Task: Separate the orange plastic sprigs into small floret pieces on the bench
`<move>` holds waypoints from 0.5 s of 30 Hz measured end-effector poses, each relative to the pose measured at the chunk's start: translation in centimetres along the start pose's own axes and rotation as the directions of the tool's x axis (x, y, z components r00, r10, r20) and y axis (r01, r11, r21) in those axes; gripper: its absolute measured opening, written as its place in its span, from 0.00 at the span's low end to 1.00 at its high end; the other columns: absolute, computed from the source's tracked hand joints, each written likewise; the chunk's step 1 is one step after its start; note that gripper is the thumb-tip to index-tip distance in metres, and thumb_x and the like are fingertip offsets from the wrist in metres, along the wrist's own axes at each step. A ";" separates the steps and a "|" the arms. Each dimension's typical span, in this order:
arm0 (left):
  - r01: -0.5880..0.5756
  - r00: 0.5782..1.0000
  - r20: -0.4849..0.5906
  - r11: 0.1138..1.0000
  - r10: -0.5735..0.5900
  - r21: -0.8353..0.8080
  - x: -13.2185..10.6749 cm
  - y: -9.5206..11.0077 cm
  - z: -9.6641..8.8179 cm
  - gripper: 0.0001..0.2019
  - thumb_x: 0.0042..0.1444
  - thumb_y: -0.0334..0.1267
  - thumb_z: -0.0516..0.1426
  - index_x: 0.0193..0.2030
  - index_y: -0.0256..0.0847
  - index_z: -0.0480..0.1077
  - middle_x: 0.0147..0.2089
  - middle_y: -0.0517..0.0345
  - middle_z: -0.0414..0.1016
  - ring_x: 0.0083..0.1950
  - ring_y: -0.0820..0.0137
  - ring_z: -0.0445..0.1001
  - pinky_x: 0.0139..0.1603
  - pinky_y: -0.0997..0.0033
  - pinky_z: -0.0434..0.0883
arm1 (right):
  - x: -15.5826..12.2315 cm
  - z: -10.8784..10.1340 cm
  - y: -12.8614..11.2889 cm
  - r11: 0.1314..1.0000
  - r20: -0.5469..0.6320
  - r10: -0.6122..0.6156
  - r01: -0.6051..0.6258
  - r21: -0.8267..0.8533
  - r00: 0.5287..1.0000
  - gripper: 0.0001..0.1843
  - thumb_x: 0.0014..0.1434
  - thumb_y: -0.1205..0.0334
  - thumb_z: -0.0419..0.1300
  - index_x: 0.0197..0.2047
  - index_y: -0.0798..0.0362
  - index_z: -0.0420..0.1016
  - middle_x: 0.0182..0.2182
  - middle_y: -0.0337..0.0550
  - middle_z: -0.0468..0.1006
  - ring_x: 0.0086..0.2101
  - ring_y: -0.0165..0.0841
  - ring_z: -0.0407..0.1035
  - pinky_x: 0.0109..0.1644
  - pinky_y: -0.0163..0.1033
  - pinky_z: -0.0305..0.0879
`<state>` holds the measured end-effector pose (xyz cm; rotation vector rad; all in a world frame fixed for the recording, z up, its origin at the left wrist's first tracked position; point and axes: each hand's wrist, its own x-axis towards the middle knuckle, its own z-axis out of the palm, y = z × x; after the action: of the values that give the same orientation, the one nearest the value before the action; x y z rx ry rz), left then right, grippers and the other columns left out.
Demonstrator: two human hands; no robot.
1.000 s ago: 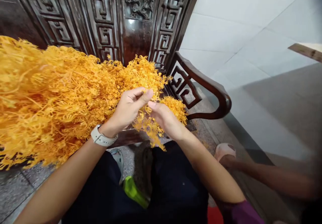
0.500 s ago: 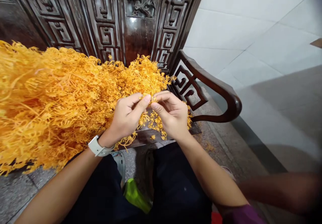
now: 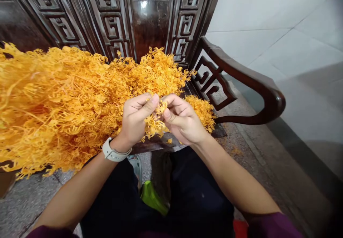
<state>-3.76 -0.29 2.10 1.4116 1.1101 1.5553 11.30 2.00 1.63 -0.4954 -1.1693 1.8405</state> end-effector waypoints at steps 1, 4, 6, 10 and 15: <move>0.009 1.000 0.003 1.000 -0.009 0.004 -0.1 -0.1 0.0 0.25 0.67 0.52 0.62 0.22 0.40 0.66 0.25 0.59 0.64 0.28 0.72 0.62 0.30 0.67 0.62 | 0.1 -0.1 -0.1 1.000 0.002 0.007 -0.007 -0.010 1.000 0.15 0.56 0.51 0.76 0.35 0.49 0.76 0.34 0.38 0.73 0.37 0.33 0.70 0.46 0.42 0.69; 0.019 0.998 0.052 1.000 -0.018 -0.008 -0.1 -0.2 0.2 0.25 0.68 0.51 0.61 0.22 0.40 0.68 0.25 0.58 0.68 0.28 0.71 0.66 0.31 0.66 0.65 | 0.1 -0.3 -0.2 0.998 -0.005 0.014 -0.015 -0.057 1.000 0.16 0.56 0.50 0.76 0.36 0.48 0.76 0.32 0.38 0.74 0.36 0.33 0.69 0.46 0.43 0.69; 0.034 0.999 0.041 0.996 -0.031 -0.080 0.5 -0.5 -0.3 0.24 0.68 0.52 0.61 0.23 0.41 0.68 0.25 0.58 0.68 0.27 0.72 0.66 0.30 0.66 0.64 | -0.3 -0.2 -0.3 0.999 0.023 -0.009 0.010 -0.053 1.000 0.15 0.57 0.51 0.75 0.36 0.48 0.76 0.34 0.39 0.76 0.37 0.34 0.70 0.47 0.44 0.70; 0.085 0.974 -0.177 0.950 -0.143 -0.302 3.4 -1.2 -3.3 0.24 0.67 0.58 0.58 0.27 0.44 0.62 0.23 0.64 0.59 0.21 0.76 0.56 0.24 0.69 0.58 | -2.1 0.7 -0.8 0.998 0.179 -0.016 0.026 -0.055 0.984 0.12 0.63 0.53 0.72 0.35 0.49 0.76 0.48 0.45 0.80 0.51 0.39 0.75 0.55 0.52 0.72; 0.092 0.977 -0.172 0.974 -0.129 -0.206 4.3 -1.5 -4.3 0.27 0.65 0.68 0.56 0.31 0.46 0.62 0.21 0.66 0.58 0.20 0.74 0.58 0.24 0.68 0.57 | -1.2 -2.0 -2.1 0.945 0.089 -0.033 0.060 -0.322 0.996 0.12 0.67 0.51 0.68 0.40 0.49 0.74 0.41 0.45 0.82 0.37 0.35 0.76 0.46 0.47 0.73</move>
<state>-8.58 3.78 2.08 1.0732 1.0888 1.6907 14.38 2.40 2.34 -0.5744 -1.5398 1.6471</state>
